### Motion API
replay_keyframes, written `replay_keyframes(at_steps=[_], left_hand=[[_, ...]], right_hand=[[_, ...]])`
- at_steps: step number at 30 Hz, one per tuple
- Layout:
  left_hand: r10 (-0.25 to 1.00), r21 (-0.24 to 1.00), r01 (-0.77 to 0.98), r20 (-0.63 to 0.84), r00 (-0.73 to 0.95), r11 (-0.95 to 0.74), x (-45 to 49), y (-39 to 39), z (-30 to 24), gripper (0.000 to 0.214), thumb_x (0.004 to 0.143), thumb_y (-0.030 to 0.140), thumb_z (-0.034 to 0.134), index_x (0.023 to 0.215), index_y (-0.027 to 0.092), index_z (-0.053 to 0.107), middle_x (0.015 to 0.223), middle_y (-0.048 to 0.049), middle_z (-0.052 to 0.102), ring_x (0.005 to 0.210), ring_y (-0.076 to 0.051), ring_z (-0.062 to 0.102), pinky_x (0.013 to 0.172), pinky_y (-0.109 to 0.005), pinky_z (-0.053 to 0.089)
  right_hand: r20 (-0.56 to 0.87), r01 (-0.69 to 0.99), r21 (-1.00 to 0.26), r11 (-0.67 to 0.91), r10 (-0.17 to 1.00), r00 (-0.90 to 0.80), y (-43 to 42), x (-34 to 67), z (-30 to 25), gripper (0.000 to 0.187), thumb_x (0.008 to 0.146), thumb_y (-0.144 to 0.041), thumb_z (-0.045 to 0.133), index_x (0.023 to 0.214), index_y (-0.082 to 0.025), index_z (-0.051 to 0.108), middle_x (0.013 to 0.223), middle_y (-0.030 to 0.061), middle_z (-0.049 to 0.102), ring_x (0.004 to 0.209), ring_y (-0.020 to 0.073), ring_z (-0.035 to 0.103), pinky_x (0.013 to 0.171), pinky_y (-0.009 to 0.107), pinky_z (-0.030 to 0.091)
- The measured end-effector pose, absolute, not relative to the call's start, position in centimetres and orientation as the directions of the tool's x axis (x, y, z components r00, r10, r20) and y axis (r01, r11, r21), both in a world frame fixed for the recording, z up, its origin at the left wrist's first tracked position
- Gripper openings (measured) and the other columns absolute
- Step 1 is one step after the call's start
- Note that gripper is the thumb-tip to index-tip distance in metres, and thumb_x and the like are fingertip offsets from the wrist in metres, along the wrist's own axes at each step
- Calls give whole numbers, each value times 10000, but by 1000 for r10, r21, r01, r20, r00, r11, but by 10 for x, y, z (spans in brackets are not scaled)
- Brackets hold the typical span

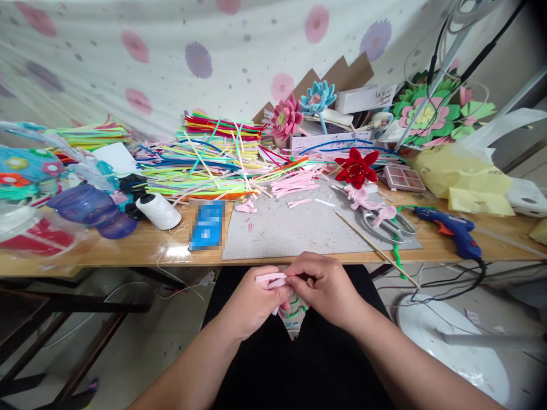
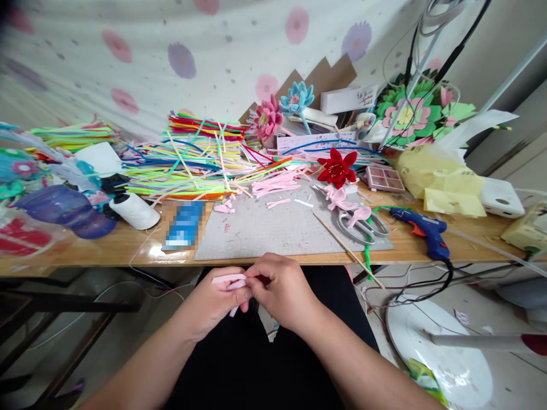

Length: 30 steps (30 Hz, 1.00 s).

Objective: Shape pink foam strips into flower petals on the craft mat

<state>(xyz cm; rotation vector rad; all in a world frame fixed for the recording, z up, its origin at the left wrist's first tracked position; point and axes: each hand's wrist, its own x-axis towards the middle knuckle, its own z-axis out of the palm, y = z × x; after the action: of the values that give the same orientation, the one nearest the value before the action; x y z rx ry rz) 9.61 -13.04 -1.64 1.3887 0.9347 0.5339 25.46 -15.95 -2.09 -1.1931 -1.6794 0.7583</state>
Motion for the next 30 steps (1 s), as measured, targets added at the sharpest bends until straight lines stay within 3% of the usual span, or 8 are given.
replay_keyframes(at_steps=[3, 6, 12, 18, 21, 25, 27, 30], left_hand=[[790, 965, 225, -239, 564, 132, 91, -126, -15, 24, 682, 172, 636, 689, 150, 631, 582, 4, 595, 550, -123, 508, 535, -224, 376], [807, 949, 313, -210, 552, 33, 84, -121, -13, 68, 685, 164, 620, 618, 154, 632, 614, -5, 610, 584, -132, 514, 571, -231, 373], [823, 890, 448, -187, 537, -90, 79, -117, -14, 211, 710, 210, 591, 505, 162, 585, 521, 5, 565, 526, -126, 474, 517, -223, 308], [853, 858, 501, -174, 492, -115, 73, -110, -10, 118, 670, 230, 655, 582, 159, 622, 537, 22, 578, 520, -121, 487, 488, -212, 302], [925, 950, 312, -120, 361, 2, 73, -109, -11, 209, 629, 208, 718, 810, 169, 621, 678, 8, 658, 616, -144, 580, 566, -219, 395], [987, 970, -216, -81, 139, 110, 91, -116, -22, 498, 645, 188, 741, 1083, 210, 505, 726, 14, 675, 672, -134, 624, 680, -243, 455], [992, 906, -409, -75, 97, 109, 104, -123, -28, 424, 662, 179, 733, 1036, 206, 537, 750, 20, 665, 705, -115, 615, 723, -240, 457], [987, 867, -486, -43, 153, 113, 119, -132, -34, 185, 717, 198, 695, 886, 173, 622, 791, -2, 667, 715, -113, 594, 723, -245, 457]], right_hand=[[265, 388, -888, 247, 964, -8, -160, 254, -23, 126, 760, -141, 570, 691, -179, 668, 660, 8, 619, 546, 104, 549, 512, 219, 421], [216, 348, -918, 188, 976, 41, -158, 256, -28, 112, 770, -182, 576, 694, -175, 659, 674, 16, 628, 583, 120, 574, 539, 227, 436], [198, 399, -888, 230, 973, -120, -156, 255, -36, 211, 845, -221, 505, 744, -214, 691, 656, 5, 647, 592, 126, 593, 552, 224, 436], [14, 322, -945, 63, 988, -152, -155, 256, -37, 175, 823, -251, 519, 703, -186, 628, 547, -36, 558, 407, 64, 460, 415, 177, 348], [-11, 117, -993, -6, 999, -48, -153, 251, -41, 170, 811, -297, 552, 700, -171, 581, 573, -28, 554, 470, 74, 476, 466, 188, 388], [-33, -262, -965, 3, 991, 131, -150, 237, -49, 198, 782, -346, 617, 724, -162, 572, 610, -13, 585, 524, 85, 507, 534, 217, 429], [-47, -381, -924, 27, 982, 182, -150, 230, -52, 192, 774, -337, 639, 733, -158, 583, 619, -11, 593, 531, 85, 516, 556, 227, 440], [-46, -470, -880, 62, 976, 214, -150, 221, -52, 169, 769, -313, 656, 728, -160, 597, 610, -16, 590, 541, 86, 519, 568, 231, 438]])
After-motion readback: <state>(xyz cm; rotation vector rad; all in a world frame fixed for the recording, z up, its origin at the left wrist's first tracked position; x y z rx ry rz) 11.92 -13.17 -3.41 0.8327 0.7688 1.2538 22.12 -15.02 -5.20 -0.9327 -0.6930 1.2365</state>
